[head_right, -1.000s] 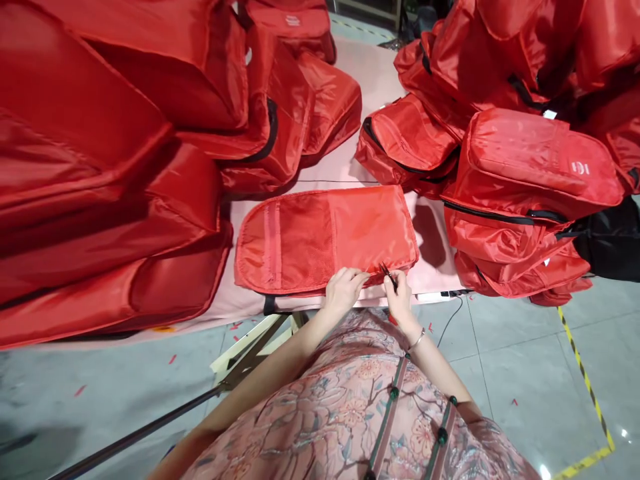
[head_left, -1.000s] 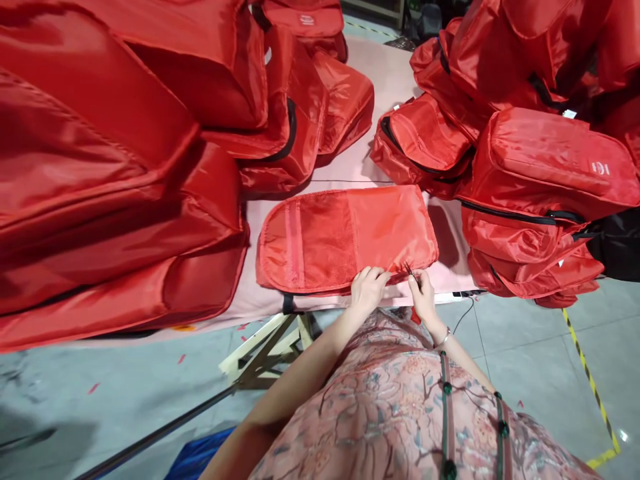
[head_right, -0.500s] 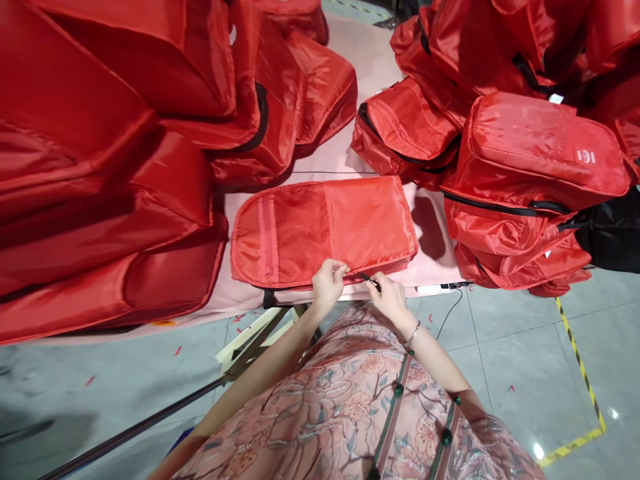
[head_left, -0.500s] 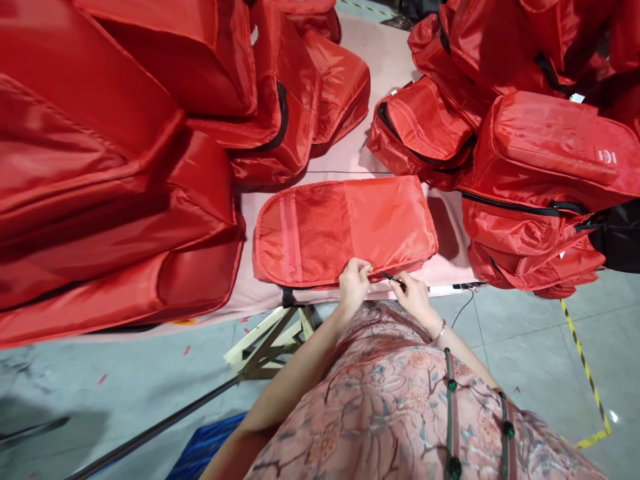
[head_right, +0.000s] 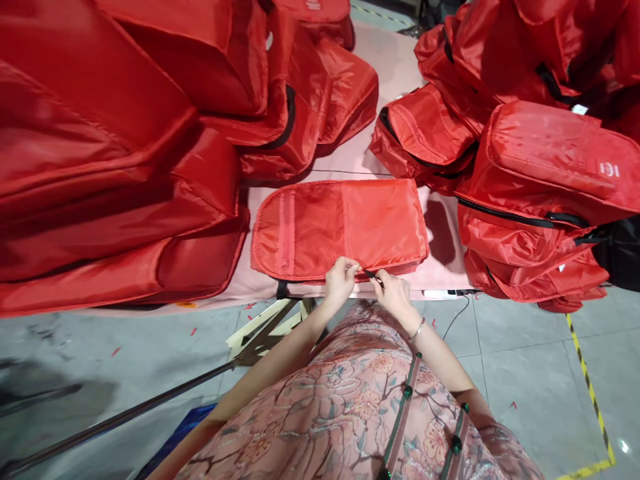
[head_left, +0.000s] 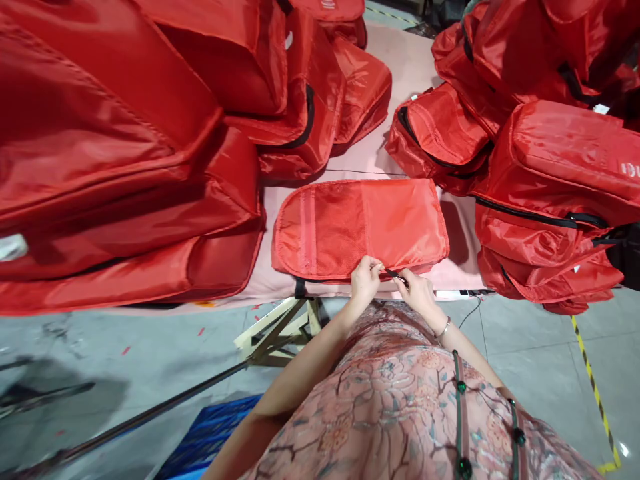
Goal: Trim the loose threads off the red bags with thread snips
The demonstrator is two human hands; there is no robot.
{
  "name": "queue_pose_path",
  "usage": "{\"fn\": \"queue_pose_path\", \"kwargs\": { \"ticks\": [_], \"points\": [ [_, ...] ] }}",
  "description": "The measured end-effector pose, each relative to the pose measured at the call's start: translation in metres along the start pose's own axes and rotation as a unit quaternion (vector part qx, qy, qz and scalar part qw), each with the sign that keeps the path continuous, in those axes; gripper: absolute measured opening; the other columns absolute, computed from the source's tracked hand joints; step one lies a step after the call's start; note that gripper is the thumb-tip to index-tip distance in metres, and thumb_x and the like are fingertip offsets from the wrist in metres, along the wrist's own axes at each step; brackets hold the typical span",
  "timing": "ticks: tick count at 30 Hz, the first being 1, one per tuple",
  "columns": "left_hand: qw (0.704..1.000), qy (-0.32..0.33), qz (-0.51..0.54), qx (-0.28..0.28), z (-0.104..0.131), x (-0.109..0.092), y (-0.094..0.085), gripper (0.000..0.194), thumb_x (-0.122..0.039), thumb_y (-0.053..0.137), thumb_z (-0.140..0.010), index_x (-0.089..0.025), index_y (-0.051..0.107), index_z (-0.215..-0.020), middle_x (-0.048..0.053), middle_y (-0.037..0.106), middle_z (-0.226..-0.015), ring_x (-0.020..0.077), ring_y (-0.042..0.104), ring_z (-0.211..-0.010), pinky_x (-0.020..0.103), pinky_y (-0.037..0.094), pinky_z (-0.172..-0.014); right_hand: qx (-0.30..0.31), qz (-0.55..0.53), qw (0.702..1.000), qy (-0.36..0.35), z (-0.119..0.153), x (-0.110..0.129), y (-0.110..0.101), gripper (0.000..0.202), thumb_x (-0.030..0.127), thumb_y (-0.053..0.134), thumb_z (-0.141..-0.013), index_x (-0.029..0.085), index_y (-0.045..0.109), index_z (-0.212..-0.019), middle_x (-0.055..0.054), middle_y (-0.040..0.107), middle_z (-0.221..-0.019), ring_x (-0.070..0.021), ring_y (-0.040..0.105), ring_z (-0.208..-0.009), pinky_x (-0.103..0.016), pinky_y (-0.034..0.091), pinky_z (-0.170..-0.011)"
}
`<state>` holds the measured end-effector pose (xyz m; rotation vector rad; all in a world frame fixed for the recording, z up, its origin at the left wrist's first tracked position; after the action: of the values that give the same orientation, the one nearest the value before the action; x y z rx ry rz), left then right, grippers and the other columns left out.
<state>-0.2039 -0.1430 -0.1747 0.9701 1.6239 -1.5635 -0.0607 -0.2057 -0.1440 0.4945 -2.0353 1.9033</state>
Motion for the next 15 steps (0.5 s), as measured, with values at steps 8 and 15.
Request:
{"fn": "queue_pose_path", "kwargs": {
  "ticks": [8,15],
  "points": [
    [0.98,0.021,0.19,0.063,0.014,0.006,-0.023,0.011,-0.028,0.046,-0.08,-0.019,0.049,-0.074,0.0,0.059,-0.069,0.0127,0.056,-0.067,0.024,0.043,-0.066,-0.018,-0.186,0.981,0.05,0.009,-0.009,0.01,0.031,0.047,0.042,-0.088,0.02,0.058,-0.087,0.0,0.064,-0.073,-0.0133,0.055,-0.061,-0.022,0.036,-0.057],
    [0.956,0.056,0.035,0.285,0.028,0.03,-0.102,0.024,-0.038,0.052,-0.078,-0.019,0.054,-0.063,-0.001,0.056,-0.058,0.0122,0.051,-0.056,0.022,0.039,-0.058,-0.118,-0.33,0.927,0.132,0.023,-0.033,0.011,0.036,0.052,0.051,-0.079,0.017,0.054,-0.085,-0.001,0.058,-0.075,-0.0137,0.051,-0.067,-0.024,0.04,-0.062]
  ]
}}
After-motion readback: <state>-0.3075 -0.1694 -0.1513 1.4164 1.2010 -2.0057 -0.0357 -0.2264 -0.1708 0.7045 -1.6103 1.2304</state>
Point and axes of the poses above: each hand's wrist, its own z-axis away from the middle knuckle, its own y-axis out of the palm, x = y × z, the point moved 1 cm from there along -z, towards the middle knuckle
